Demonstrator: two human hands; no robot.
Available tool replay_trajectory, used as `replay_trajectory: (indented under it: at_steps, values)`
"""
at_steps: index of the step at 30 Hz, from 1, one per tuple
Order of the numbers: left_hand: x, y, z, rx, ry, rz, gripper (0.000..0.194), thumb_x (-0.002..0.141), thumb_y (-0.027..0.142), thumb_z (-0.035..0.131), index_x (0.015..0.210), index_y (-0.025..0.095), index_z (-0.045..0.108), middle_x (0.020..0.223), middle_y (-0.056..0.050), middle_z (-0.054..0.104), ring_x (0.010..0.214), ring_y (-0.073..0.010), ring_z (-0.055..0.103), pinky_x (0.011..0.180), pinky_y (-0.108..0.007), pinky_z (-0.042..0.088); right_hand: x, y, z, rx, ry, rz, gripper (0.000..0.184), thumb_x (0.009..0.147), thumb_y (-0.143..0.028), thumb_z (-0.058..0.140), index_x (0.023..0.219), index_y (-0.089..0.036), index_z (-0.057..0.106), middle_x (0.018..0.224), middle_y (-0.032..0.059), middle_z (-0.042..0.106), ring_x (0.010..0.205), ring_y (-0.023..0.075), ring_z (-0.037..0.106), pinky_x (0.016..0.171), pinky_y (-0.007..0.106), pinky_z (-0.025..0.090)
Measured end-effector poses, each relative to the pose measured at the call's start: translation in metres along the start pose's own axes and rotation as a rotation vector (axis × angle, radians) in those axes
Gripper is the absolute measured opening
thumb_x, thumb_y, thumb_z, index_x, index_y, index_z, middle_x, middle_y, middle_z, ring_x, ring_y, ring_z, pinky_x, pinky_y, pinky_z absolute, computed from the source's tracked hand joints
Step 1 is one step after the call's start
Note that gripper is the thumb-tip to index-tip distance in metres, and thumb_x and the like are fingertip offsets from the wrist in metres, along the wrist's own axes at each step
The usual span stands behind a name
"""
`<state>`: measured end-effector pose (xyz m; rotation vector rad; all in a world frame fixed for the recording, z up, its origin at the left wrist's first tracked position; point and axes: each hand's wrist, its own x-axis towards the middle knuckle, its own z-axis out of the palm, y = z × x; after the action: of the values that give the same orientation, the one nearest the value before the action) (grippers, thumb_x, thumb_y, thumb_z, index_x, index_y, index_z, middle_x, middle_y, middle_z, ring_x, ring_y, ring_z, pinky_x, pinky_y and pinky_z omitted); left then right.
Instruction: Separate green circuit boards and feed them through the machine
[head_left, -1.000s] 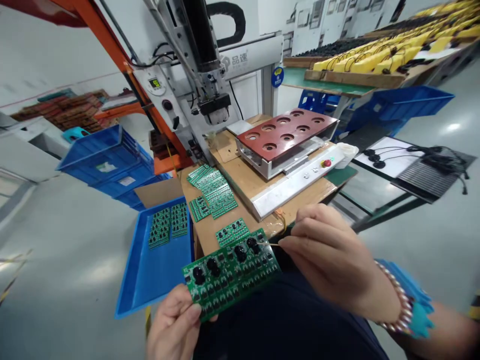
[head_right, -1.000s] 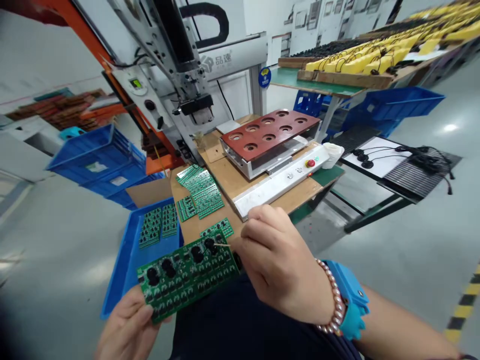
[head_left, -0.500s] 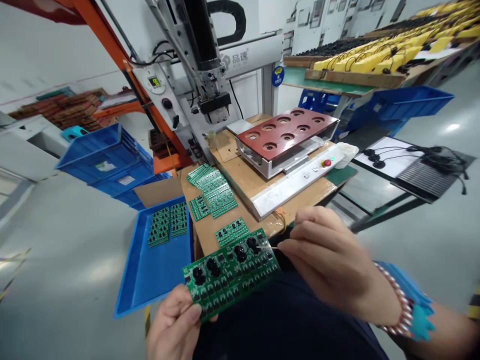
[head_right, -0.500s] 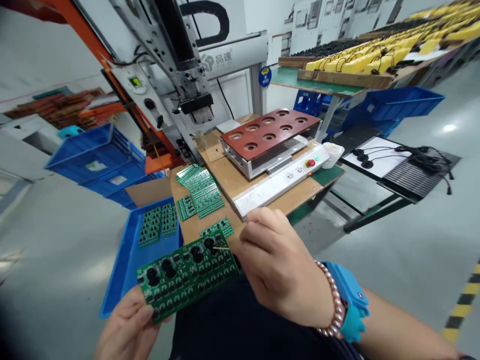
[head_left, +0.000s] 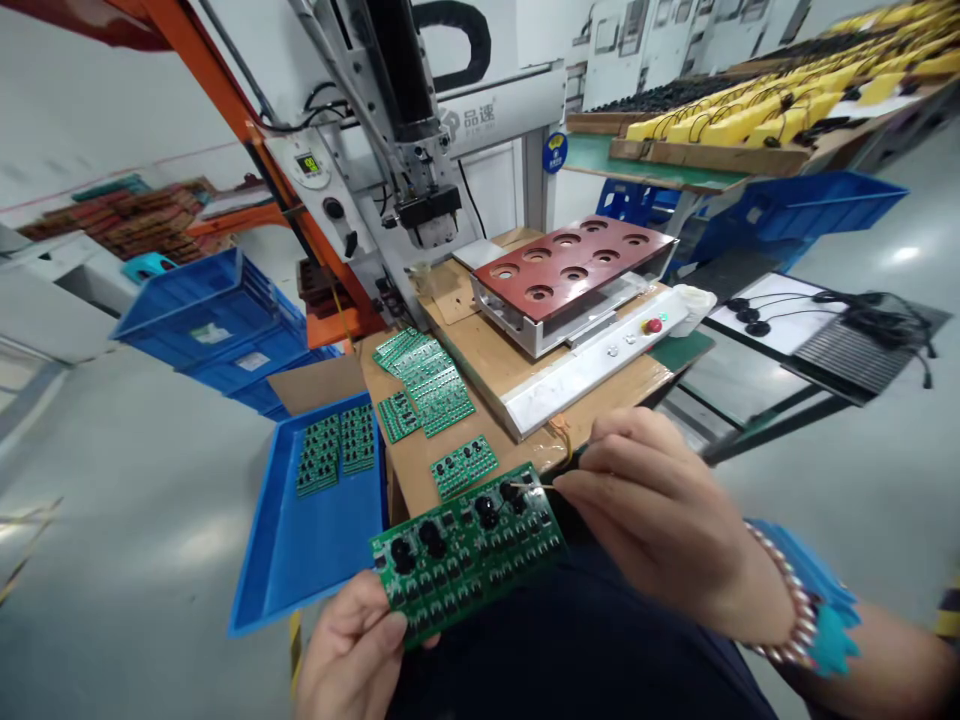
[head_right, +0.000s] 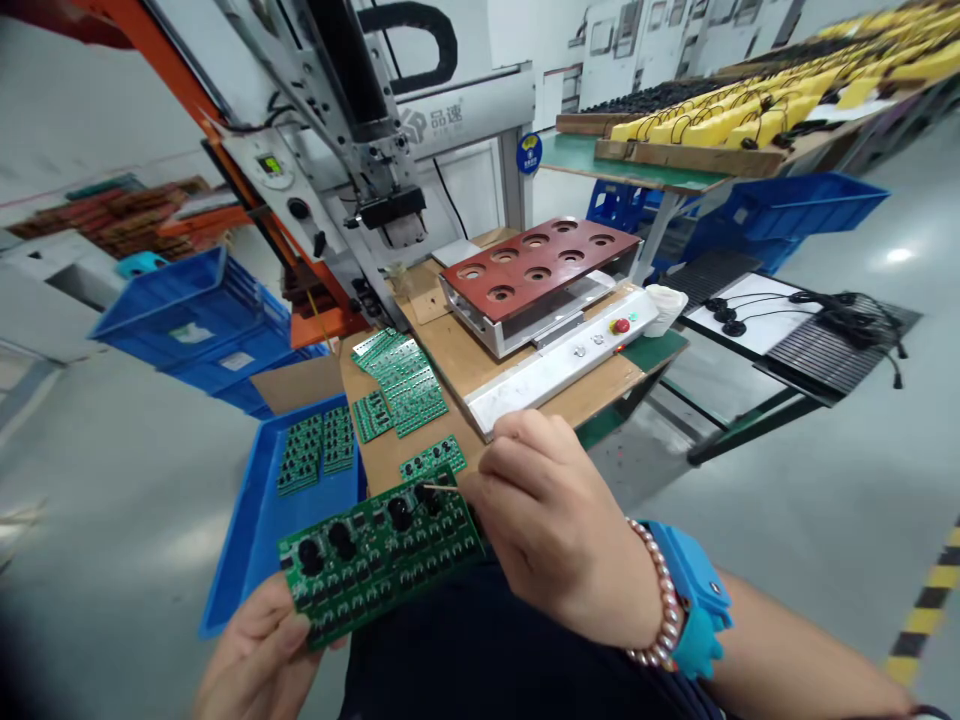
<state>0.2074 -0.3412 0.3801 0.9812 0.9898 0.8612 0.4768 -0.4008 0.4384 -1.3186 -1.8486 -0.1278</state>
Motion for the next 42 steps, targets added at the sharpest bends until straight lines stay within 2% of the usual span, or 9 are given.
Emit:
replay_trajectory:
  at_steps: [7,12,25,31,38,42]
  values:
    - [0.0016,-0.0002,-0.0022,-0.006,0.059,-0.016,0.017,0.059,0.033,0.078,0.065,0.019,0.071,0.061,-0.003,0.064,0.056,-0.0163,0.054,0.050,-0.026,0.045,-0.0012,0.0018,-0.0010,-0.009,-0.013,0.009,0.019,0.077,-0.002,0.055,0.091,-0.015,0.060,0.076,0.0033,0.055,0.082,0.0164,0.045,0.072,0.036,0.037]
    - [0.0026,-0.0002,-0.0032,-0.013,0.023,-0.001,0.015,0.062,0.031,0.077,0.065,0.018,0.071,0.062,-0.003,0.064,0.056,-0.0146,0.054,0.051,-0.024,0.046,-0.0015,0.0002,-0.0017,0.004,-0.029,-0.004,0.018,0.077,-0.003,0.054,0.089,-0.015,0.061,0.074,0.0038,0.054,0.081,0.0168,0.045,0.073,0.036,0.037]
    - [0.0014,0.0041,0.0019,-0.012,0.031,0.001,0.017,0.061,0.033,0.078,0.062,0.018,0.070,0.057,-0.002,0.061,0.053,-0.0141,0.054,0.050,-0.024,0.045,0.0046,-0.0012,-0.0005,0.025,-0.026,-0.015,0.017,0.077,0.000,0.053,0.086,-0.012,0.063,0.072,0.0057,0.055,0.079,0.0172,0.046,0.072,0.037,0.038]
    - [0.0007,0.0043,0.0018,-0.003,0.028,-0.009,0.017,0.060,0.033,0.078,0.063,0.018,0.071,0.057,-0.003,0.062,0.054,-0.0161,0.053,0.049,-0.026,0.046,0.0021,-0.0011,-0.0005,0.003,0.011,-0.013,0.016,0.077,-0.001,0.054,0.085,-0.013,0.063,0.072,0.0050,0.055,0.078,0.0165,0.045,0.071,0.036,0.038]
    - [0.0009,0.0026,0.0001,-0.015,0.044,-0.019,0.016,0.061,0.032,0.077,0.062,0.019,0.070,0.057,-0.002,0.059,0.062,-0.0198,0.058,0.060,-0.032,0.051,0.0011,0.0007,-0.0017,-0.015,0.012,-0.012,0.018,0.077,-0.002,0.055,0.088,-0.014,0.061,0.074,0.0040,0.055,0.081,0.0164,0.044,0.071,0.036,0.038]
    - [0.0017,0.0027,-0.0014,-0.018,0.074,-0.026,0.018,0.059,0.033,0.078,0.059,0.018,0.068,0.058,-0.003,0.060,0.062,-0.0204,0.058,0.060,-0.033,0.052,0.0004,0.0016,-0.0013,-0.016,0.009,-0.011,0.017,0.077,-0.002,0.055,0.088,-0.015,0.061,0.074,0.0038,0.055,0.080,0.0165,0.045,0.071,0.036,0.038]
